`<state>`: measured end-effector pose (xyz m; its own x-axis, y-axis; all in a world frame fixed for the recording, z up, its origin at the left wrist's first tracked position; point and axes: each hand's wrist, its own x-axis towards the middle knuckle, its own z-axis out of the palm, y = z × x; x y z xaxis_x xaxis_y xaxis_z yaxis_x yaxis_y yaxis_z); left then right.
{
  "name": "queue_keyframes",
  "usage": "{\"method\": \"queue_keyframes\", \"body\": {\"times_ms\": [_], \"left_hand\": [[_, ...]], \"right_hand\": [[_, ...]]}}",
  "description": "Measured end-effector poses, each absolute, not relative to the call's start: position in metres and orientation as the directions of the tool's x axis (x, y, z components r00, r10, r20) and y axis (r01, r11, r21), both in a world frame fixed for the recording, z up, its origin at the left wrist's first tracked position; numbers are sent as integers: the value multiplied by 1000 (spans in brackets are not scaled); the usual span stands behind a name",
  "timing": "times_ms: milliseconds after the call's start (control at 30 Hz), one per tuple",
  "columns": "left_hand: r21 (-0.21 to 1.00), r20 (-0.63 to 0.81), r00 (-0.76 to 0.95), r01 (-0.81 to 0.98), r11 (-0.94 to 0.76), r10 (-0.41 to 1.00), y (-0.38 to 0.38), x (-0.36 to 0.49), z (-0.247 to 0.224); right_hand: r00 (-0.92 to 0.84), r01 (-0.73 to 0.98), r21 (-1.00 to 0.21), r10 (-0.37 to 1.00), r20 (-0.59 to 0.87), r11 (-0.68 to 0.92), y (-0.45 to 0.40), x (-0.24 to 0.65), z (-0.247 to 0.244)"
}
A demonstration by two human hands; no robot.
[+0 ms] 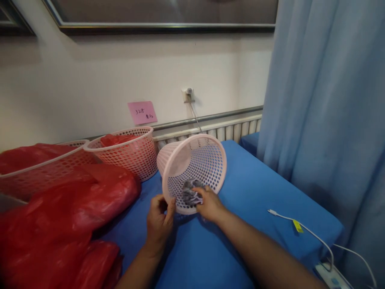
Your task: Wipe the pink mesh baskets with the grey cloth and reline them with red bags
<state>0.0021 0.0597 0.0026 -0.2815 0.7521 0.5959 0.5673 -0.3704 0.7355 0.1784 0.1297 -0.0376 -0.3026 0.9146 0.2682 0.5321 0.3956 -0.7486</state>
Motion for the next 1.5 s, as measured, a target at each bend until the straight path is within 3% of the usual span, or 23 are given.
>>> {"method": "queue_keyframes", "body": {"times_ms": [133, 233, 333, 500, 667, 833, 1000, 1133, 1233, 1300, 1333, 1433, 1500], "left_hand": [[683, 705, -382, 594, -425, 598, 60, -2, -1], [754, 656, -445, 428, -498, 610, 61, 2, -7], [794, 605, -437, 261, -550, 666, 62, 8, -14], [869, 455, -234, 328, -371, 859, 63, 18, -21], [925, 356, -151, 199, -324, 922, 67, 21, -27], [886, 431, -266, 305, -348, 862, 67, 13, -25], [748, 594, -222, 507, -429, 774, 61, 12, -19], [662, 686, -224, 588, -466, 693, 59, 12, -16], [567, 763, -225, 684, -460, 606, 59, 5, -10], [503, 807, -216, 740, -448, 550, 58, -2, -3], [478, 823, -217, 763, -435, 525, 58, -5, 1], [441, 849, -243, 815, -376, 469, 58, -17, 13], [435, 852, -258, 833, -343, 456, 59, -23, 20]], "right_hand": [[-405, 198, -875, 850, 338, 442, 110, 148, -48], [-380, 29, -904, 841, 385, 427, 110, 148, -52], [-354, 135, -876, 848, 394, 463, 122, 163, -52], [-305, 270, -834, 865, 400, 481, 137, 179, -48], [-327, 357, -805, 871, 367, 473, 135, 181, -43], [-233, 743, -588, 948, 217, 318, 147, 211, -24], [-88, 804, -562, 974, 209, 193, 152, 226, -13], [-247, 703, -633, 946, 209, 323, 121, 190, -20], [-295, 418, -800, 897, 328, 430, 96, 163, -25], [-320, 272, -838, 865, 386, 474, 89, 158, -24], [-371, 278, -822, 845, 386, 498, 88, 161, -23], [-491, 525, -658, 823, 284, 540, 96, 181, -15], [-412, 711, -523, 881, 231, 470, 106, 196, -10]]}}
